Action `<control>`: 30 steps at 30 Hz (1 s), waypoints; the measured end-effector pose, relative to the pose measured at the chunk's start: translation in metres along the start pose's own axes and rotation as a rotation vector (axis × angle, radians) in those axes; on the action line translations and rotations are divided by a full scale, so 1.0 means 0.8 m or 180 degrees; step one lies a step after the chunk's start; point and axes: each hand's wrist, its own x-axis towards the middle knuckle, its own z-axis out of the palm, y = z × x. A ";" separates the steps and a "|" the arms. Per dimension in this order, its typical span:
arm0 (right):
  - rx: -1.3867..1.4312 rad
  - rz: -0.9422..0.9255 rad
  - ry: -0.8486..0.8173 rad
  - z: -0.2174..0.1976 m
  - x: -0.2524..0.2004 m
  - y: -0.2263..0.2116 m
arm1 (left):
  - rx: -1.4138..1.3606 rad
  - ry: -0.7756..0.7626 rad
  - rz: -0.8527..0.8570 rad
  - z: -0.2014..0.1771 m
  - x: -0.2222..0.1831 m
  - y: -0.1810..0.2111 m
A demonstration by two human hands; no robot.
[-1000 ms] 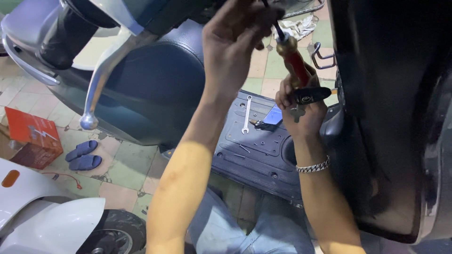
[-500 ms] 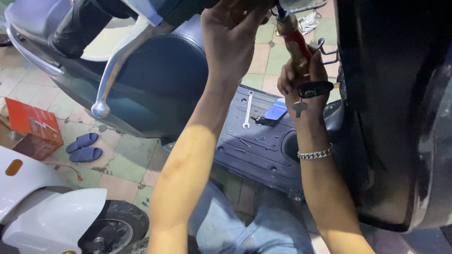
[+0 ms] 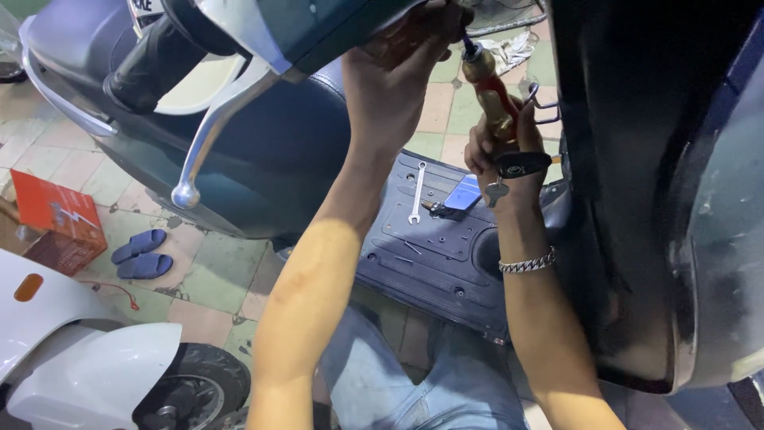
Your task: Using a screwdriver to remove screws and detaching the front headlight panel of a scooter.
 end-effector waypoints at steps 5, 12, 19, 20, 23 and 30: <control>0.0060 0.0349 -0.0065 0.005 0.000 -0.004 | 0.0383 0.0043 0.0041 0.003 0.004 0.009; 0.0167 0.0830 0.0085 -0.002 -0.008 -0.013 | 0.0345 0.0170 0.0027 0.005 -0.006 0.013; -0.0298 0.0393 0.0058 0.007 -0.012 -0.005 | 0.0019 -0.0087 0.0260 0.002 -0.005 0.009; -0.0287 0.0223 0.0043 0.006 -0.013 -0.002 | 0.0365 0.0002 0.0158 0.001 -0.005 0.012; -0.0166 -0.0070 0.0580 -0.011 -0.011 0.013 | 0.0416 0.0064 0.0103 0.009 -0.001 0.021; 0.0051 0.0544 0.0096 0.018 -0.012 -0.008 | -0.0268 0.0130 0.0052 0.003 -0.004 -0.002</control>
